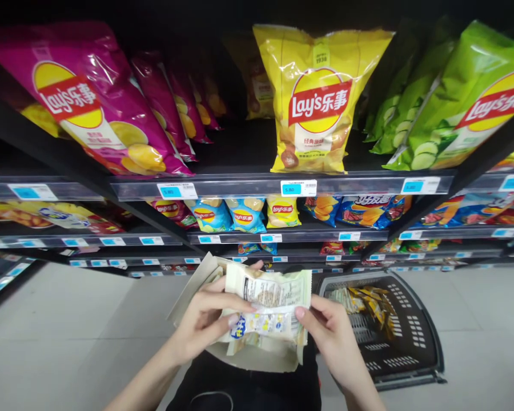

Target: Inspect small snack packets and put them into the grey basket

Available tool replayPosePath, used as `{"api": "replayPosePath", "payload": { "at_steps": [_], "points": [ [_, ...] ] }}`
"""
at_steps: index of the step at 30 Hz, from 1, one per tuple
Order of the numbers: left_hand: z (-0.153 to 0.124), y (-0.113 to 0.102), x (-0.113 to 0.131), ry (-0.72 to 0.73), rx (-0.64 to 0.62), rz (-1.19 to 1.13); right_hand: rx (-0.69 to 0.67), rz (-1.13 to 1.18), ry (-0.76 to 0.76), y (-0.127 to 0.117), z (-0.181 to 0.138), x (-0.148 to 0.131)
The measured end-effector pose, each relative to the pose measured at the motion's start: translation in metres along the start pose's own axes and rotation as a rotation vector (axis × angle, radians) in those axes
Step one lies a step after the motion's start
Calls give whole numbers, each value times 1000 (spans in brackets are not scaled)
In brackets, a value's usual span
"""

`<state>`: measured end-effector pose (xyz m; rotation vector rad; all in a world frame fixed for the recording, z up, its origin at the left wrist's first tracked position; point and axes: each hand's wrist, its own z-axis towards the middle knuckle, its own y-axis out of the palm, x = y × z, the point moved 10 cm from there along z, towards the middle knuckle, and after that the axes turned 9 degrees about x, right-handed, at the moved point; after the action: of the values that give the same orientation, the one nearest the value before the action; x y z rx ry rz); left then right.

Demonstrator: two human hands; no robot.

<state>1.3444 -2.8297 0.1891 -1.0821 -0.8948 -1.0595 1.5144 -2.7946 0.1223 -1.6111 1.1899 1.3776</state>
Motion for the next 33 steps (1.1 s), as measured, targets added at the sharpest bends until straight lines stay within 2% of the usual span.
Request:
{"api": "replayPosePath", "payload": {
  "at_steps": [4, 8, 11, 16, 21, 24, 26, 28, 30, 33],
  "points": [
    [0, -14, -22, -202, 230, -5, 67, 22, -27, -2, -2, 7],
    [-5, -13, -47, -412, 327, -351, 122, 118, -20, -1, -4, 21],
    [-7, -1, -55, -520, 265, -564, 136, 182, -28, -3, -4, 31],
    [-7, 18, -50, -590, 71, -561, 156, 231, 4, -13, -3, 47],
    [-8, 26, -48, -588, -23, -431, 150, 205, 22, -23, -10, 59],
    [-7, 16, -52, -555, 10, -181, 203, 192, 10, -34, -16, 65],
    [-3, 9, -48, -457, 7, 33, 254, 98, -25, -43, -19, 62],
    [2, 6, -35, -302, -18, 184, 308, -81, -145, -50, -24, 45],
    [4, 3, -23, -159, -32, 256, 333, -263, -382, -49, -33, 13],
    [2, 2, -17, -89, -71, 251, 378, -477, -746, -39, -59, -31]
  ]
}}
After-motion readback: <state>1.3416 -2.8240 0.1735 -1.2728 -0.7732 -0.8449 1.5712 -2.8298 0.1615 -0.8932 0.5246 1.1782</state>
